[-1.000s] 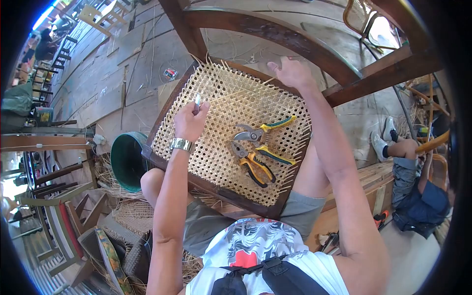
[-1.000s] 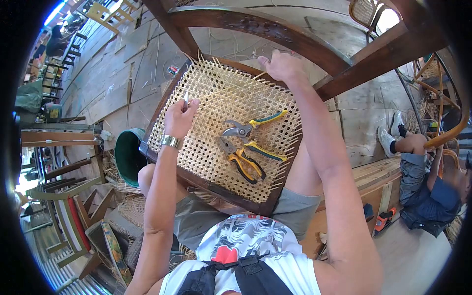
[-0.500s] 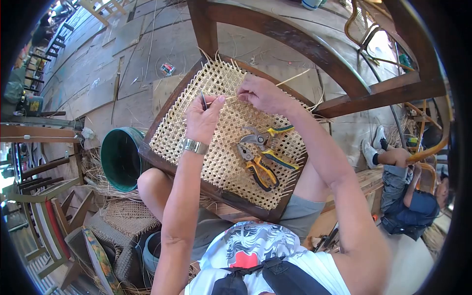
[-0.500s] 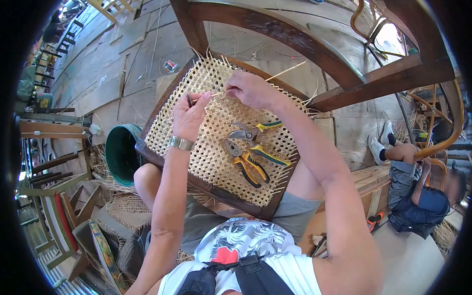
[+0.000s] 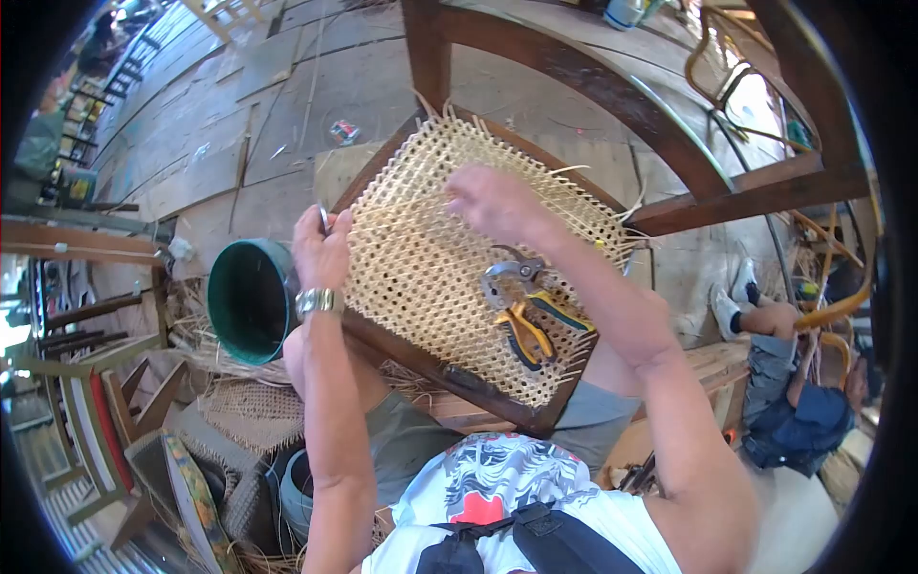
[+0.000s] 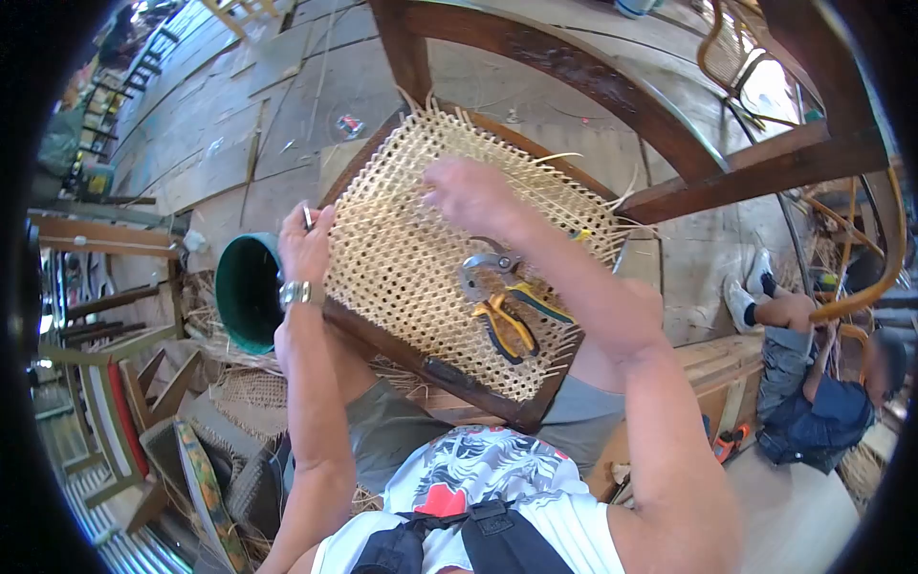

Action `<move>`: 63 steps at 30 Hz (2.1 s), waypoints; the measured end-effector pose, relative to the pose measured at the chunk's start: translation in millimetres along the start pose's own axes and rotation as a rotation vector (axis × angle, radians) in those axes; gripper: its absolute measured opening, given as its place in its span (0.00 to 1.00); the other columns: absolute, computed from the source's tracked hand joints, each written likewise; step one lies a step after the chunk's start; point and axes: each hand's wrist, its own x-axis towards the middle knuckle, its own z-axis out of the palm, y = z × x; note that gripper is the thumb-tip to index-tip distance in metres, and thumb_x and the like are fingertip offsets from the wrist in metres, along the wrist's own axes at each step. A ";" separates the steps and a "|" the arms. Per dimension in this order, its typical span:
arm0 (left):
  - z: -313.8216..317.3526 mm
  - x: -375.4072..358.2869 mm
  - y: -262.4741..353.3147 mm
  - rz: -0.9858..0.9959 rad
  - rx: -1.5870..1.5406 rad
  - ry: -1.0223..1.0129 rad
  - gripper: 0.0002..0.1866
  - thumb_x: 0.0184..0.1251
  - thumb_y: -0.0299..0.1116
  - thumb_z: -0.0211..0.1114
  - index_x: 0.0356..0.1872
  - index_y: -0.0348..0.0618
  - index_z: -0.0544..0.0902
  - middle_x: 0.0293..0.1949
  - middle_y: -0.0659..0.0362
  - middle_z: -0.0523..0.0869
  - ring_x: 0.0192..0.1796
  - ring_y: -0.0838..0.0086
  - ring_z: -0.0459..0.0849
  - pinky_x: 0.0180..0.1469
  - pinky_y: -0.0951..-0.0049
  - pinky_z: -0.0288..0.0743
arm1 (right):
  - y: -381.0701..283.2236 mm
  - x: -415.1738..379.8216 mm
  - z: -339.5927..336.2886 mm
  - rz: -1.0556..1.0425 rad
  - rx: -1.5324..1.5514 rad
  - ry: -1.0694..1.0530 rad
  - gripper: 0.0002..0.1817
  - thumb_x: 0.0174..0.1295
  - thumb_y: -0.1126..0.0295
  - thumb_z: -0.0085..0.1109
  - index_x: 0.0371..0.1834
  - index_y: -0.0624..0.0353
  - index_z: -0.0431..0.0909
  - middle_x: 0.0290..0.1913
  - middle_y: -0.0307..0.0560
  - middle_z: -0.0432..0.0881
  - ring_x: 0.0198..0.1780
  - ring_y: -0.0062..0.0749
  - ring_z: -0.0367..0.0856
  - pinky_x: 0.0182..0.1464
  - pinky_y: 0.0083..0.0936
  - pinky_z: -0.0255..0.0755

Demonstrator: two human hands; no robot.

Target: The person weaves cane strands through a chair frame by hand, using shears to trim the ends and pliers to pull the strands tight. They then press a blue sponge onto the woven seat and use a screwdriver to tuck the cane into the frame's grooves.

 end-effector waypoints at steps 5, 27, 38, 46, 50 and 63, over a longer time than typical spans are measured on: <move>1.6 6.4 11.0 -0.328 -0.039 -0.134 0.15 0.62 0.40 0.75 0.30 0.40 0.81 0.23 0.60 0.82 0.27 0.73 0.78 0.34 0.66 0.73 | 63.0 2.9 -32.5 0.030 0.199 -0.101 0.10 0.65 0.64 0.63 0.40 0.59 0.83 0.42 0.47 0.82 0.44 0.38 0.82 0.49 0.34 0.75; -9.5 23.6 -33.5 -0.650 -0.660 -0.150 0.14 0.64 0.37 0.76 0.34 0.42 0.78 0.24 0.63 0.81 0.15 0.81 0.69 0.16 0.76 0.61 | 14.0 4.1 10.8 -0.170 0.063 0.054 0.06 0.67 0.65 0.60 0.41 0.54 0.77 0.46 0.47 0.78 0.54 0.42 0.78 0.56 0.46 0.70; 50.0 -48.0 113.0 -0.302 -0.411 -0.314 0.14 0.55 0.17 0.63 0.44 0.36 0.83 0.44 0.48 0.87 0.47 0.58 0.85 0.52 0.64 0.80 | 35.0 21.4 -86.3 0.134 1.145 0.558 0.07 0.72 0.67 0.59 0.39 0.58 0.79 0.29 0.34 0.78 0.28 0.14 0.70 0.31 0.22 0.68; 184.3 -94.3 193.0 0.419 0.071 -0.648 0.14 0.75 0.39 0.57 0.51 0.45 0.86 0.56 0.43 0.84 0.54 0.52 0.85 0.54 0.55 0.79 | 26.5 -14.9 -84.8 -0.168 0.261 0.265 0.06 0.67 0.70 0.60 0.45 0.57 0.79 0.37 0.50 0.85 0.41 0.47 0.83 0.46 0.38 0.76; 103.7 -92.8 195.4 0.343 0.258 -0.498 0.12 0.74 0.38 0.57 0.47 0.48 0.87 0.54 0.45 0.85 0.46 0.54 0.89 0.47 0.56 0.82 | 80.8 -7.4 -84.1 0.046 -0.107 0.082 0.08 0.66 0.69 0.60 0.46 0.58 0.79 0.41 0.51 0.86 0.44 0.50 0.85 0.47 0.40 0.78; 98.3 -5.1 139.1 -0.295 -0.208 -1.098 0.12 0.74 0.32 0.57 0.38 0.31 0.81 0.28 0.51 0.86 0.26 0.68 0.86 0.28 0.68 0.83 | 103.4 -4.7 -78.6 0.026 -0.166 -0.004 0.07 0.57 0.67 0.60 0.35 0.48 0.87 0.42 0.45 0.87 0.46 0.43 0.87 0.49 0.39 0.80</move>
